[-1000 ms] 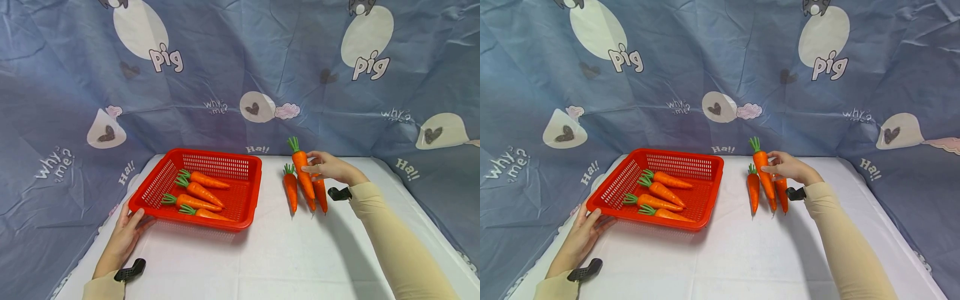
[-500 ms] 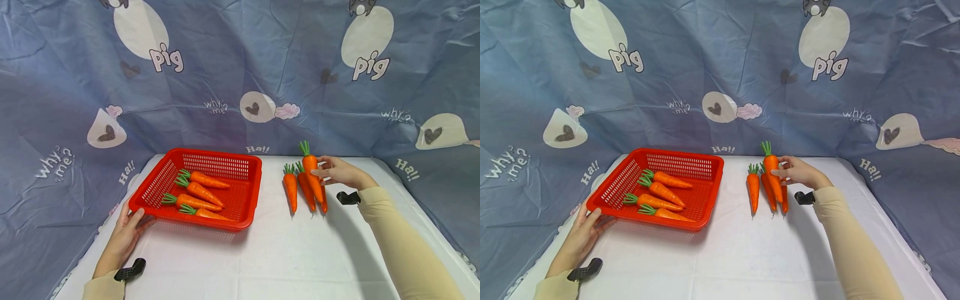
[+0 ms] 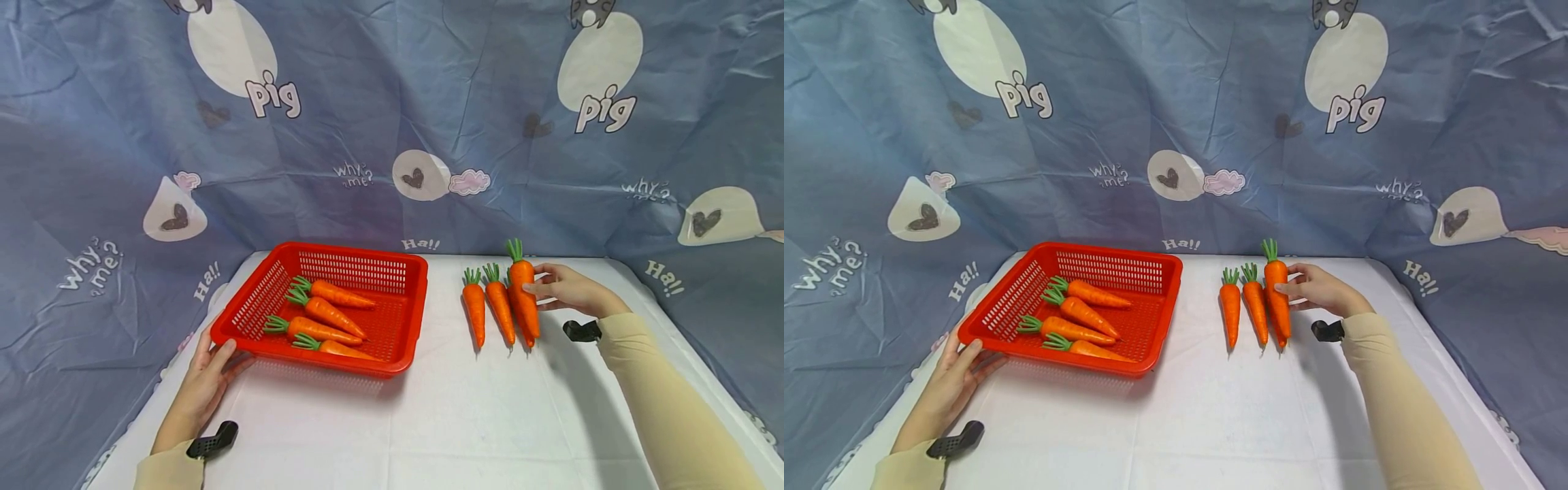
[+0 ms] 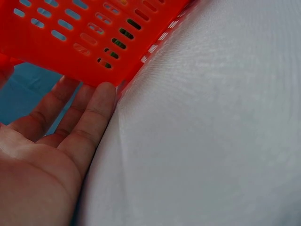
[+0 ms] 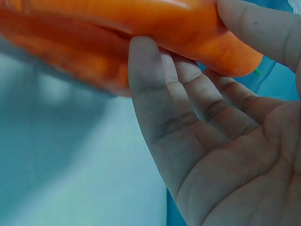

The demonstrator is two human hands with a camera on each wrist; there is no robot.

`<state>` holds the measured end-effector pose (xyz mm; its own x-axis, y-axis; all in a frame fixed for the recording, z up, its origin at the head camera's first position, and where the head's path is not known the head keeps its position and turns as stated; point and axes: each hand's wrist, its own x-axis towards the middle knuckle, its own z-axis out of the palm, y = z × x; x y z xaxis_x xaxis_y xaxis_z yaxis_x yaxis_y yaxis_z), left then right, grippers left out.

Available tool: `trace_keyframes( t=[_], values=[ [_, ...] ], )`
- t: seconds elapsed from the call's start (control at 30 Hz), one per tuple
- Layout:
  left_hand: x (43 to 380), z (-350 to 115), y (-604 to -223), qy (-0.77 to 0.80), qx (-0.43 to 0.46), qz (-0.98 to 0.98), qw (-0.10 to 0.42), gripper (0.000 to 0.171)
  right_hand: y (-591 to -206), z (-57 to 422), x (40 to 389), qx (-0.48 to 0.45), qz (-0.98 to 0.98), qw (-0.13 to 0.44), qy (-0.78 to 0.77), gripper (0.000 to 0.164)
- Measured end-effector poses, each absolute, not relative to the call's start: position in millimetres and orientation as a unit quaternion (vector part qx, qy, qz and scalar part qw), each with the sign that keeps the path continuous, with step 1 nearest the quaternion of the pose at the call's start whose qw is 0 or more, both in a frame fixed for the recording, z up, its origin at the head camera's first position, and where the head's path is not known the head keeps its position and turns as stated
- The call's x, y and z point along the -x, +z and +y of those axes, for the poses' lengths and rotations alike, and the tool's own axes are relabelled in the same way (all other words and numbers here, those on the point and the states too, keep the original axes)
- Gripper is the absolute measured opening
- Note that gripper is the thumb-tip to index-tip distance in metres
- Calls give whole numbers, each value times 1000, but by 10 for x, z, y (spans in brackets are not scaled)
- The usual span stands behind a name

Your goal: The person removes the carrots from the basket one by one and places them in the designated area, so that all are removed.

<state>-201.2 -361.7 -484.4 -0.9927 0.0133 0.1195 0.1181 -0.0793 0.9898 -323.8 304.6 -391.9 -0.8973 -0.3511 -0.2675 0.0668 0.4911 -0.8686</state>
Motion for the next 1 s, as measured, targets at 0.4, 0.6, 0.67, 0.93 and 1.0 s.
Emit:
trace_keyframes(
  t=[0.4, 0.6, 0.67, 0.93, 1.0],
  values=[
    [2012, -3613, -4844, -734, 46, -677, 36, 59, -4051, 3204, 3212, 52, 832, 222, -506, 77],
    [2014, -3614, -4843, -734, 47, -677, 36, 60, -4076, 3262, 3190, 50, 831, 225, -506, 80],
    [2017, -3615, -4844, -733, 49, -677, 36, 61, -4089, 3283, 3184, 47, 830, 225, -508, 79],
    [2020, -3616, -4850, -735, 51, -676, 38, 62, -4168, 3388, 3176, 39, 827, 227, -513, 77],
    [2021, -3616, -4849, -734, 49, -676, 38, 62, -4173, 3403, 3161, 35, 828, 229, -511, 79]
  ],
)
